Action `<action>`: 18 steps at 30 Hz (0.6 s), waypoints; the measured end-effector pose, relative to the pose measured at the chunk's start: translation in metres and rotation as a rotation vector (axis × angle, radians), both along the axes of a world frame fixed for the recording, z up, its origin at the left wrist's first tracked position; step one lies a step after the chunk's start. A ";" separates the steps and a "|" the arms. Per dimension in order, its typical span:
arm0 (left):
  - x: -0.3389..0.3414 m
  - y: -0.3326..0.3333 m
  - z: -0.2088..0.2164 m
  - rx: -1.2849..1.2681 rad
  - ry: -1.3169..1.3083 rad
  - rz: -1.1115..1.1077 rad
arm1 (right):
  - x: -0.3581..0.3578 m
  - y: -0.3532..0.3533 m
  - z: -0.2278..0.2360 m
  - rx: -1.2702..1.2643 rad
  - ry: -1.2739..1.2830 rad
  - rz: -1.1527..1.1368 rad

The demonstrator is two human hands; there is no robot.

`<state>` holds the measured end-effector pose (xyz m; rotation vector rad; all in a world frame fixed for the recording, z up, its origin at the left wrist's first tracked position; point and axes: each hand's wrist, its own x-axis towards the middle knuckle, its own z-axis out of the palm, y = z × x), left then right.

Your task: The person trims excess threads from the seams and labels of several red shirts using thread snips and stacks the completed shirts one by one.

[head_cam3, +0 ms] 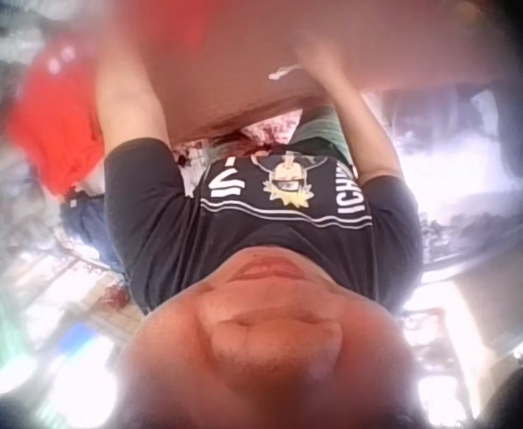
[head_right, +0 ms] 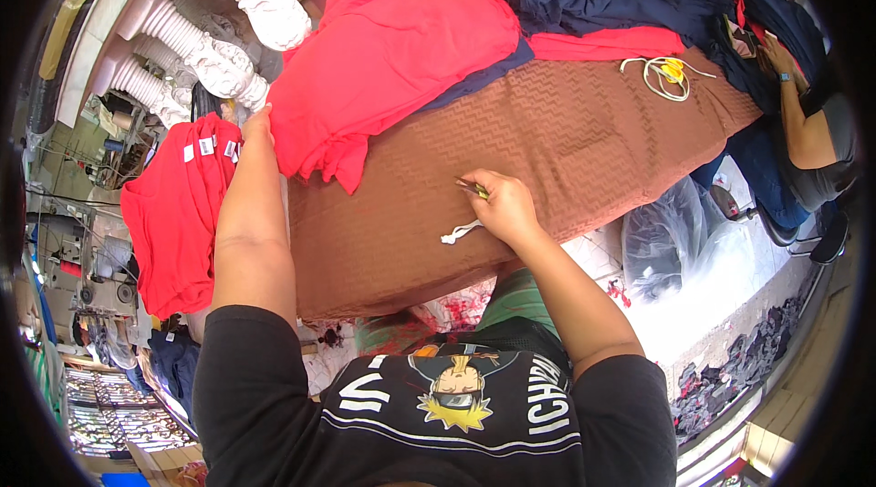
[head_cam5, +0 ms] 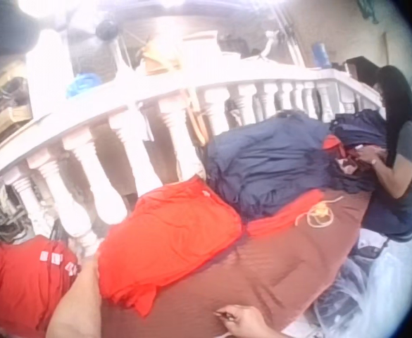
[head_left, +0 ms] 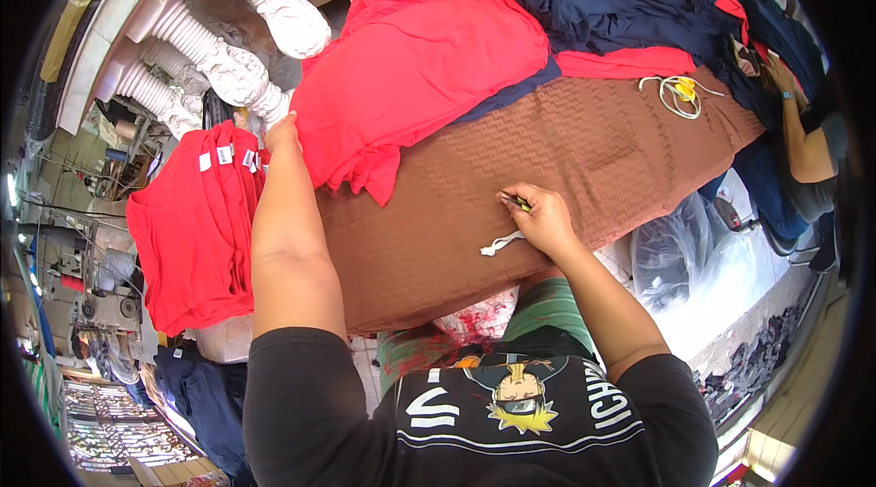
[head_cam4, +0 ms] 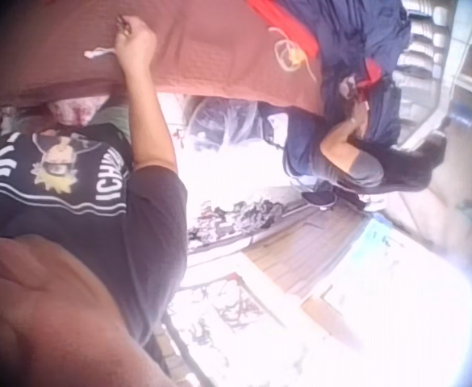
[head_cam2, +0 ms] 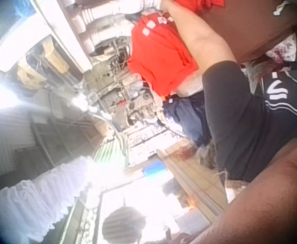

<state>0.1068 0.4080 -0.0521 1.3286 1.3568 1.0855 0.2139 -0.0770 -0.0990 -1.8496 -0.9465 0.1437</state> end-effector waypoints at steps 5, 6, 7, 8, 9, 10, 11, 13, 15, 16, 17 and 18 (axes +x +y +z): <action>0.012 -0.027 0.029 0.303 0.542 0.023 | 0.004 -0.004 -0.003 -0.030 -0.017 -0.036; 0.007 -0.021 0.030 0.321 0.548 0.016 | 0.002 -0.003 -0.001 -0.031 -0.011 -0.034; -0.001 -0.008 0.030 0.340 0.557 0.015 | -0.001 -0.001 0.002 -0.030 -0.003 -0.025; -0.012 0.009 0.029 0.361 0.566 0.020 | -0.004 0.002 0.005 -0.029 0.003 -0.013; -0.052 0.046 0.043 0.229 0.337 0.074 | -0.013 0.013 0.012 0.008 0.015 0.049; -0.052 0.051 0.045 0.011 0.117 -0.007 | -0.014 0.014 0.012 0.001 0.018 0.048; -0.029 0.037 0.042 -0.302 -0.117 -0.148 | -0.008 0.011 0.006 0.016 0.009 0.014; -0.002 0.007 0.049 -0.548 -0.361 -0.315 | 0.000 0.007 -0.005 0.060 -0.006 -0.028; 0.004 -0.020 0.078 -0.273 -0.494 -0.263 | -0.002 0.008 0.004 0.002 0.090 -0.026; 0.002 -0.031 0.096 -0.020 -0.536 -0.192 | -0.004 0.012 0.010 -0.021 0.133 -0.009; 0.001 -0.047 0.114 0.214 -0.534 -0.256 | 0.000 0.013 0.001 -0.014 0.116 -0.024; -0.006 -0.065 0.130 0.443 -0.518 -0.311 | -0.001 0.014 0.003 -0.011 0.180 -0.032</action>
